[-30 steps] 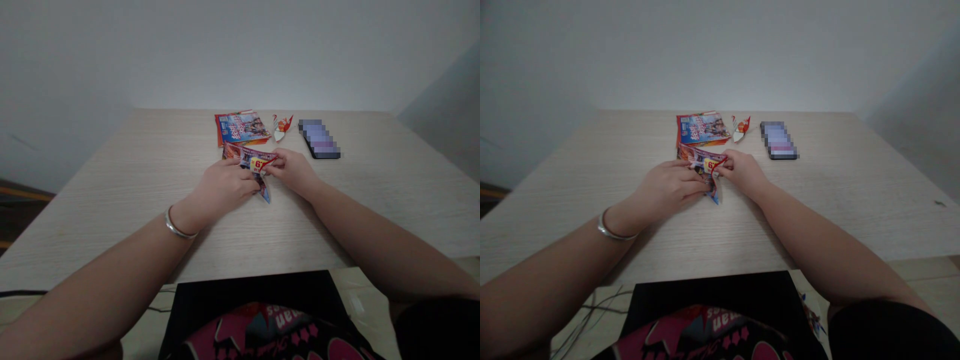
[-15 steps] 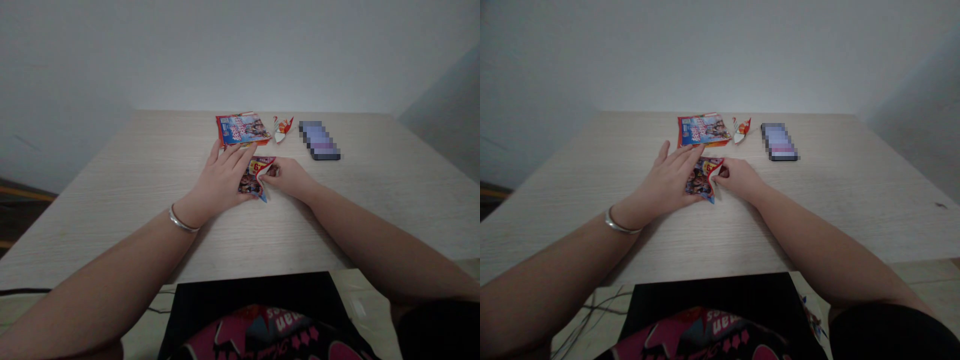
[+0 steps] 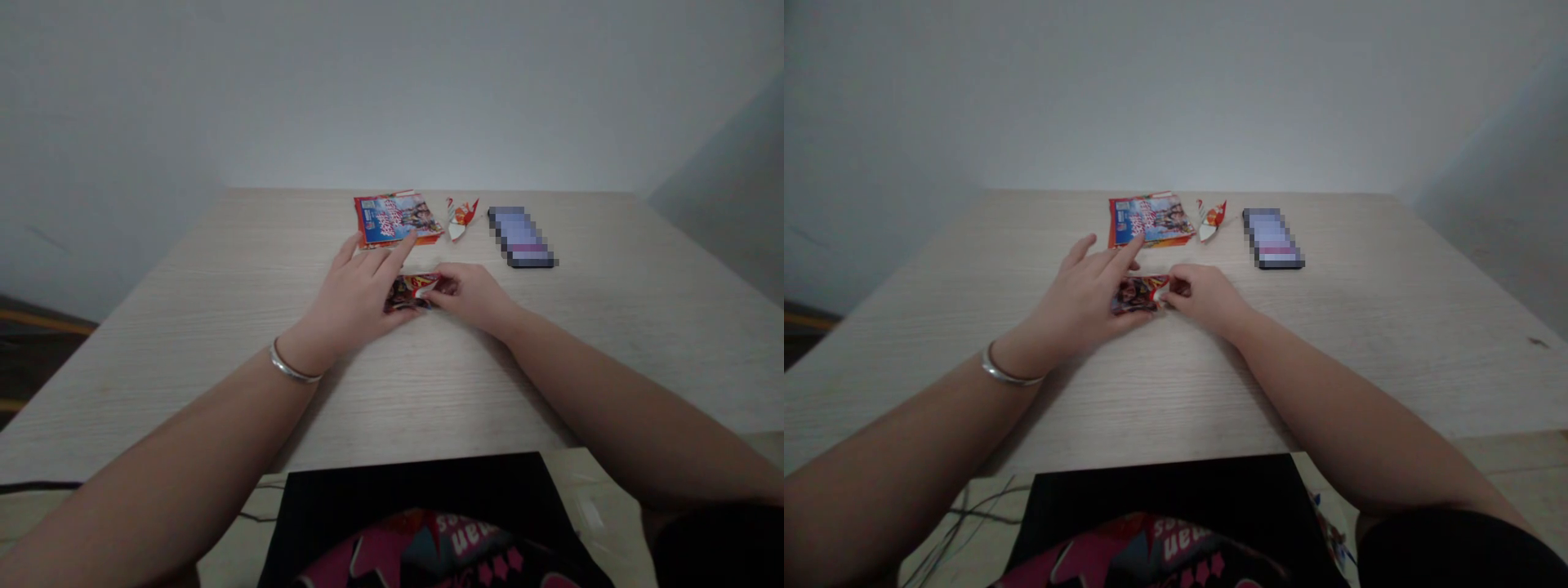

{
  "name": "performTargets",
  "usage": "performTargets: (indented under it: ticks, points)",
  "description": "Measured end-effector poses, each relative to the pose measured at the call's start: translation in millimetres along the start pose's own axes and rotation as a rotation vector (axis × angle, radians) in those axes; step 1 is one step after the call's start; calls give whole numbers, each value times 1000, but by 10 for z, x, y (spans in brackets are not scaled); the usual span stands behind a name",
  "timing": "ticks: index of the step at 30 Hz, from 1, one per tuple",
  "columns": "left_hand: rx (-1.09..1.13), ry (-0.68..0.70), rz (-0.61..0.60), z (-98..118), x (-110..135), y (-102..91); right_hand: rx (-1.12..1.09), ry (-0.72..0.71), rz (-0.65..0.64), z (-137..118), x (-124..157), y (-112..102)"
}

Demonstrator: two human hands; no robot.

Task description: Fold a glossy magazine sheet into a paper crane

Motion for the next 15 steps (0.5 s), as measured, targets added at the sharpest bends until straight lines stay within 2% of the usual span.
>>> performTargets:
  ticks: [4,9,15]
  points:
    - [15,-25,-42,-25,-13,-26,-107,2,-8,41,8,14]
    - [63,8,25,-19,-25,-24,-128,-82,21,-31,21,-16]
    - [118,-35,19,-44,-4,-16,-140,-115,79,-76,28,-69]
Point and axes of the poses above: each hand's wrist, its own x-axis away from the middle knuckle, its own y-axis out of the palm, z = x × y, the point moved 6 cm from there along -x, towards the middle knuckle, and after that the axes turned 8 degrees about z, right-handed, at the moved point
